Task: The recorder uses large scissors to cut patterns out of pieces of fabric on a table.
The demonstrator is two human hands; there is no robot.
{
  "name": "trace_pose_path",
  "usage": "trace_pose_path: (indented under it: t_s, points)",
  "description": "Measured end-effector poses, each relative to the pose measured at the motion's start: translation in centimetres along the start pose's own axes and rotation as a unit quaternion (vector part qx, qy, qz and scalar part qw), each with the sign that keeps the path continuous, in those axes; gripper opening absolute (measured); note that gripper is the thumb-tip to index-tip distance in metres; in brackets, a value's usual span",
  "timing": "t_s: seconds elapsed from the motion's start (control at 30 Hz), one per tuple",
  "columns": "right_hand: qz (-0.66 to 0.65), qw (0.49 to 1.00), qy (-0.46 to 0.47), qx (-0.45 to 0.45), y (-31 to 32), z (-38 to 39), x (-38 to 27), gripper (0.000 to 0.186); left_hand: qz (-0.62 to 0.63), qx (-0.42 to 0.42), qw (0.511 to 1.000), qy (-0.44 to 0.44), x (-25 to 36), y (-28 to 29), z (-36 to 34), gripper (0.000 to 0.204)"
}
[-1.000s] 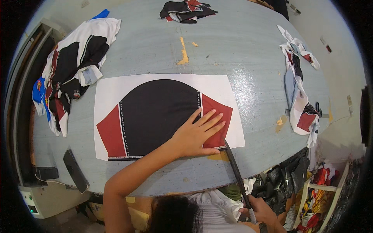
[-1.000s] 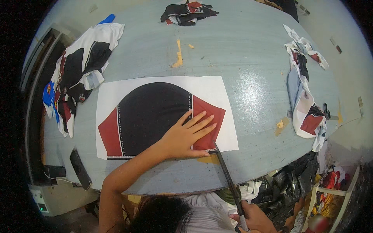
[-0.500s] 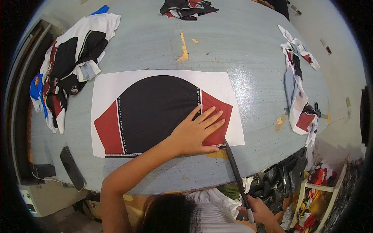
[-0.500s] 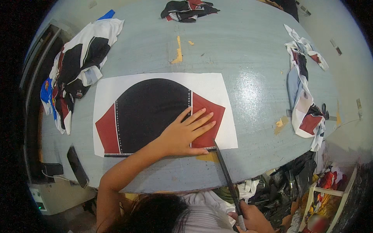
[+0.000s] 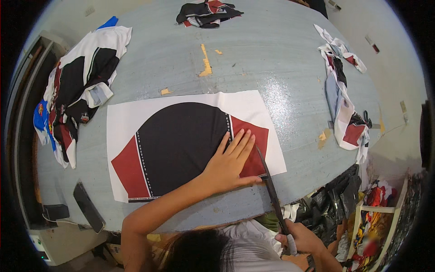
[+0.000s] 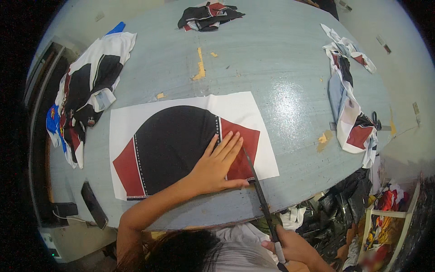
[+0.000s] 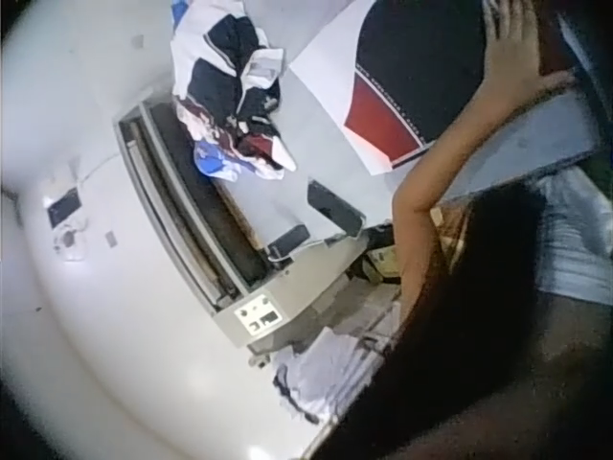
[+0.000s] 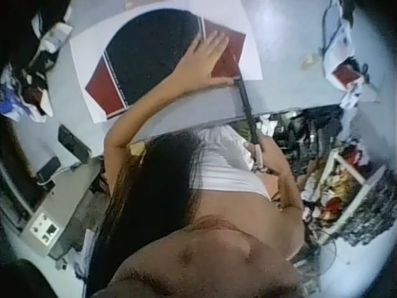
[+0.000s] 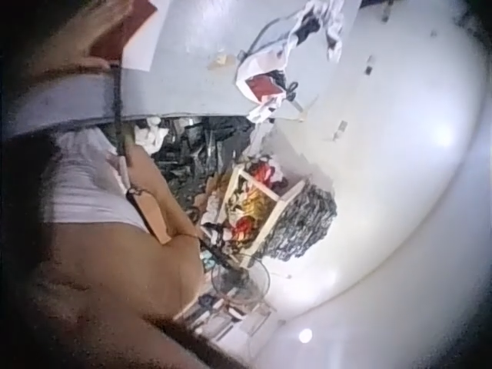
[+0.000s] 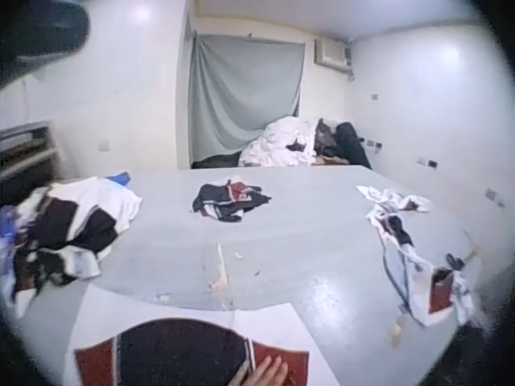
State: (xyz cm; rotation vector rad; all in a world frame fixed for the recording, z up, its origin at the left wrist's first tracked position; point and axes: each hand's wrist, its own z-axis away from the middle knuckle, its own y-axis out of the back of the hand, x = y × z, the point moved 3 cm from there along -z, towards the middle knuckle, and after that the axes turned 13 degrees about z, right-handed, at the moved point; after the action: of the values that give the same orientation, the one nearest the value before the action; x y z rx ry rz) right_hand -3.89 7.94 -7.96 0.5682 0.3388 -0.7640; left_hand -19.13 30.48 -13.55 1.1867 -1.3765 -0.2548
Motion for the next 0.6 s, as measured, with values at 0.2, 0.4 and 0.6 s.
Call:
trace_pose_path:
  t_s: [0.2,0.4,0.6]
  points:
    - [-0.017,1.0,-0.014,0.011,-0.4,-0.6,0.5,0.064,-0.077,-0.046,0.995,-0.036,-1.6,2.4,-0.7,0.094]
    - [-0.109,0.993,-0.01,0.038,-1.5,-0.6,0.4,0.053,-0.078,-0.03,0.996,-0.01,-1.0,1.6,-0.2,0.1]
    - [-0.149,0.986,-0.019,0.069,-3.1,-0.7,1.3,0.047,-0.087,-0.013,0.996,0.027,0.0,0.8,0.2,0.105]
